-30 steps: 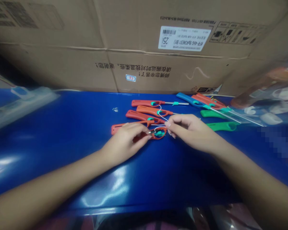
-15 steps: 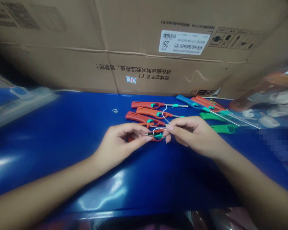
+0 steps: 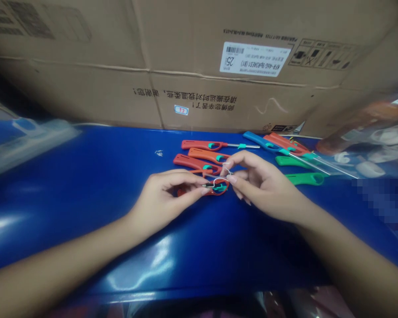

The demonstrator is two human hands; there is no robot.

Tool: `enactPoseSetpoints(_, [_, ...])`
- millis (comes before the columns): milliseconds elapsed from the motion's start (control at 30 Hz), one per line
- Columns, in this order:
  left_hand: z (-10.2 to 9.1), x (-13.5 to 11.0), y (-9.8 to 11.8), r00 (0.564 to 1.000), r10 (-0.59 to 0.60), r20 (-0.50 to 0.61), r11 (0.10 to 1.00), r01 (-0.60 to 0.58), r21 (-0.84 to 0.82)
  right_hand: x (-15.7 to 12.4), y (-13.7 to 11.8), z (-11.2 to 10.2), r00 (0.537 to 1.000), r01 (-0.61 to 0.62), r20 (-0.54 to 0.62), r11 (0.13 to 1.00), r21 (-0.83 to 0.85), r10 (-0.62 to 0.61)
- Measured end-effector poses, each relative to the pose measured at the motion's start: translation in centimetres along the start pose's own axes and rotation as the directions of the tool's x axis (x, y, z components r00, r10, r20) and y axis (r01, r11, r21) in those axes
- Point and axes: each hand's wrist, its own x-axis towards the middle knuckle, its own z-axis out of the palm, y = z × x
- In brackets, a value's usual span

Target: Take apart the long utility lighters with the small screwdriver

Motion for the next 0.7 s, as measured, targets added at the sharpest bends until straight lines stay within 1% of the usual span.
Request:
enactPoseSetpoints(100, [-0.04,-0.04,-0.07,0.996,0.083,0.028,0.996,-0.084,0.041,-0.09,0.34,0.12,0.998,0.047,0.032,0.999,-0.021,-0.046])
enactPoseSetpoints(167, [-0.08,-0.1,-0.18,0.988,0.141,0.055,0.986,-0.145,0.076,0.02,0.39,0.18,0.995,0.099,0.035,0.991,-0.085,-0.096])
enactPoseSetpoints(267, [-0.18,-0.18,-0.28,0.978,0.186,0.091,0.974,-0.196,0.115,0.3,0.34,0.27,0.986,0.168,0.05,0.971,-0.173,-0.162])
enactPoseSetpoints(367, [-0.25,-0.19,-0.2,0.974,0.207,0.089,0.967,-0.218,0.134,0.5,0.47,0.43,0.975,0.224,0.049,0.945,-0.238,-0.218])
enactPoseSetpoints(533, [-0.21,-0.2,-0.05,0.976,0.199,0.09,0.968,-0.211,0.138,0.47,0.84,0.75,0.956,0.274,-0.005,0.898,-0.343,-0.293])
enactPoseSetpoints(600, [-0.19,-0.27,-0.04,0.975,0.204,0.086,0.968,-0.215,0.133,0.37,0.89,0.83,0.954,0.272,-0.021,0.889,-0.368,-0.301])
enactPoseSetpoints(700, [-0.19,-0.36,-0.05,0.973,0.216,0.077,0.966,-0.224,0.13,0.24,0.96,0.89,0.962,0.241,-0.02,0.887,-0.394,-0.271])
